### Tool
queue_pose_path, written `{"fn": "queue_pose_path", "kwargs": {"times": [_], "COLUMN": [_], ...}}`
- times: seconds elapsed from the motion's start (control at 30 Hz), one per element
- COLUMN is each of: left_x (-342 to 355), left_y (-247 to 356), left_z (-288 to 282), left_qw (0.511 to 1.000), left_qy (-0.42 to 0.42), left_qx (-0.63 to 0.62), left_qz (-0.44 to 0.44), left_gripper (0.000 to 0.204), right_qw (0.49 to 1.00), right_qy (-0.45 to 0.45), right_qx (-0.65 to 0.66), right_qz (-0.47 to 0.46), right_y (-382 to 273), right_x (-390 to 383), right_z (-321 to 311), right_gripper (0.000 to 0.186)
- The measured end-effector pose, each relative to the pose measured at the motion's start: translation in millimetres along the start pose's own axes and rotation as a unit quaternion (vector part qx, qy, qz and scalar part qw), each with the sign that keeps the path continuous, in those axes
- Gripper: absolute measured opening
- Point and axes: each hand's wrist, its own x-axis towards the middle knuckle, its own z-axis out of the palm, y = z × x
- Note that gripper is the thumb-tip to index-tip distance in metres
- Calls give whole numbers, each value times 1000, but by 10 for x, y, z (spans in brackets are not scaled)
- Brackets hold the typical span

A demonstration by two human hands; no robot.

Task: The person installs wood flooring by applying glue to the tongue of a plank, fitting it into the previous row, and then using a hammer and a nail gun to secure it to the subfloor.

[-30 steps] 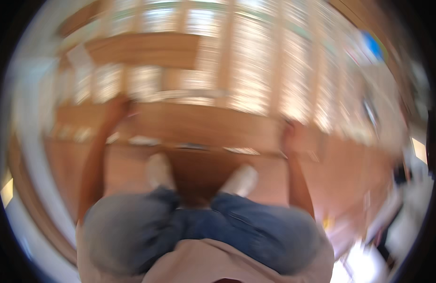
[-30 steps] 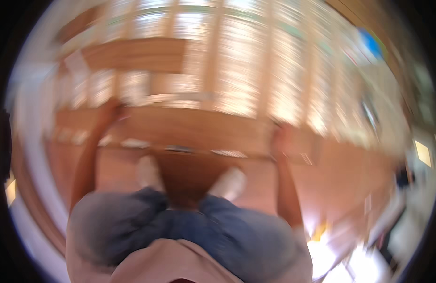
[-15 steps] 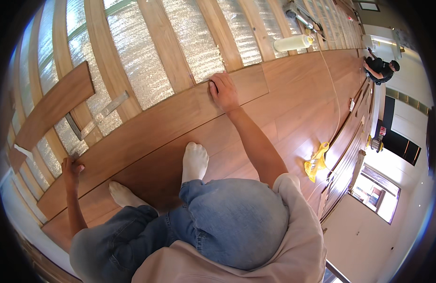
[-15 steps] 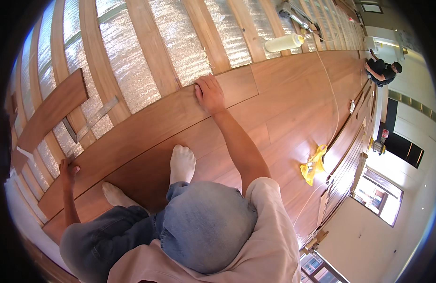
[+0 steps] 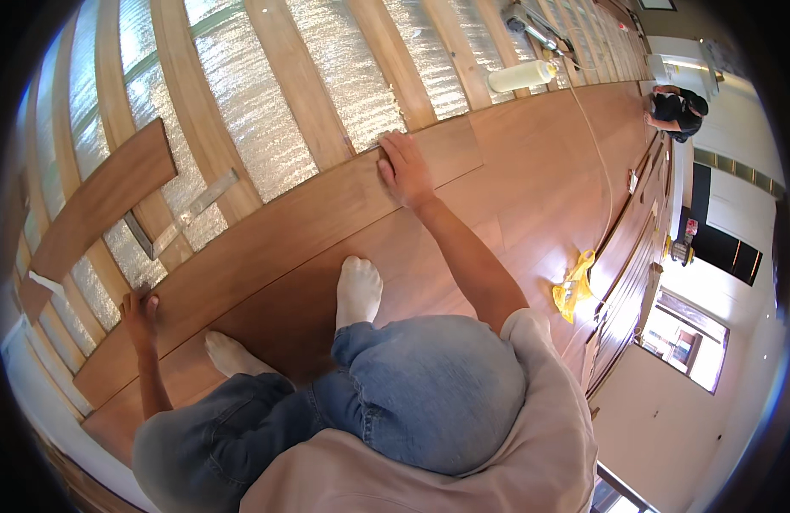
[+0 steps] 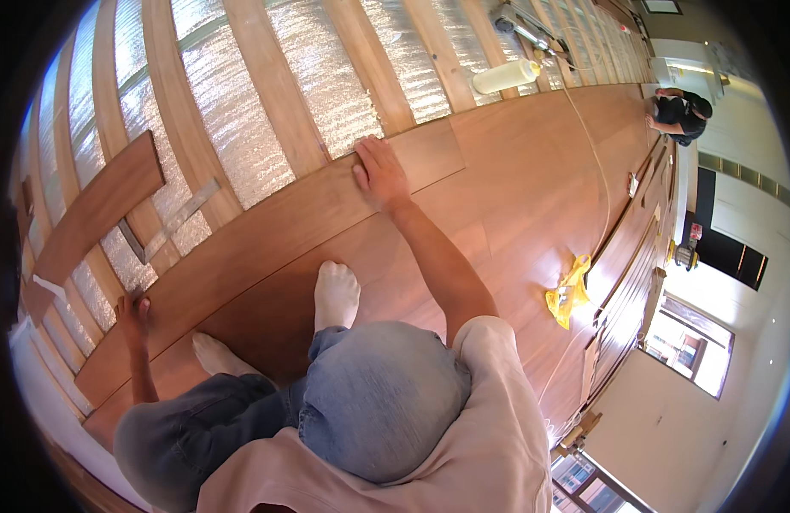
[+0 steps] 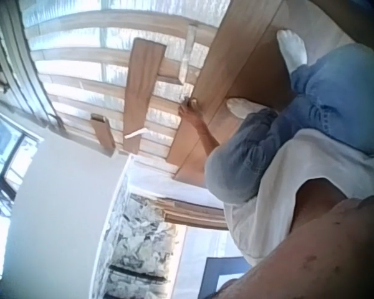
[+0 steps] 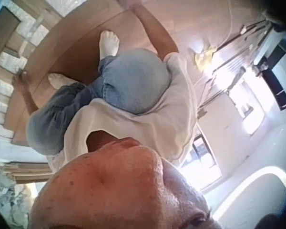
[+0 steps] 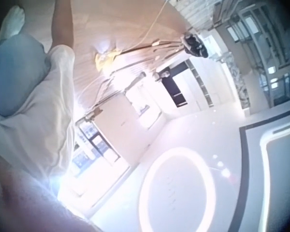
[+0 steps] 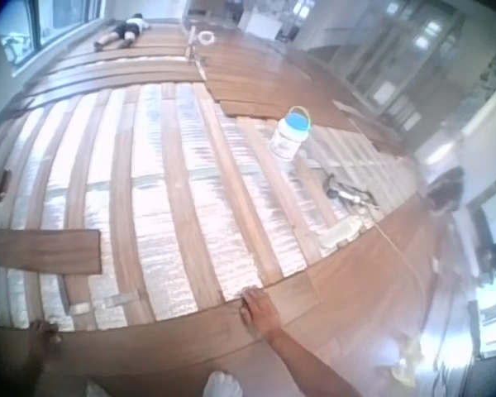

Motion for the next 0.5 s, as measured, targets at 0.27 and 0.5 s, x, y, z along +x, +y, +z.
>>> {"fn": "queue_pose_path", "kwargs": {"times": [0.27, 0.5], "left_x": [-106, -180], "left_y": [30, -318], "left_z": [107, 339], "left_qw": [996, 995], "left_qy": [85, 101], "left_qx": [-12, 13], "left_qz": [34, 7], "left_gripper": [28, 35], "right_qw": [951, 886], "right_qy": [-24, -19], "right_qx": [-118, -168], "right_qz": [284, 431], "right_y": [1029, 1043], "right_x": [-625, -984], "right_z": [-419, -544], "right_gripper": [65, 59]}}
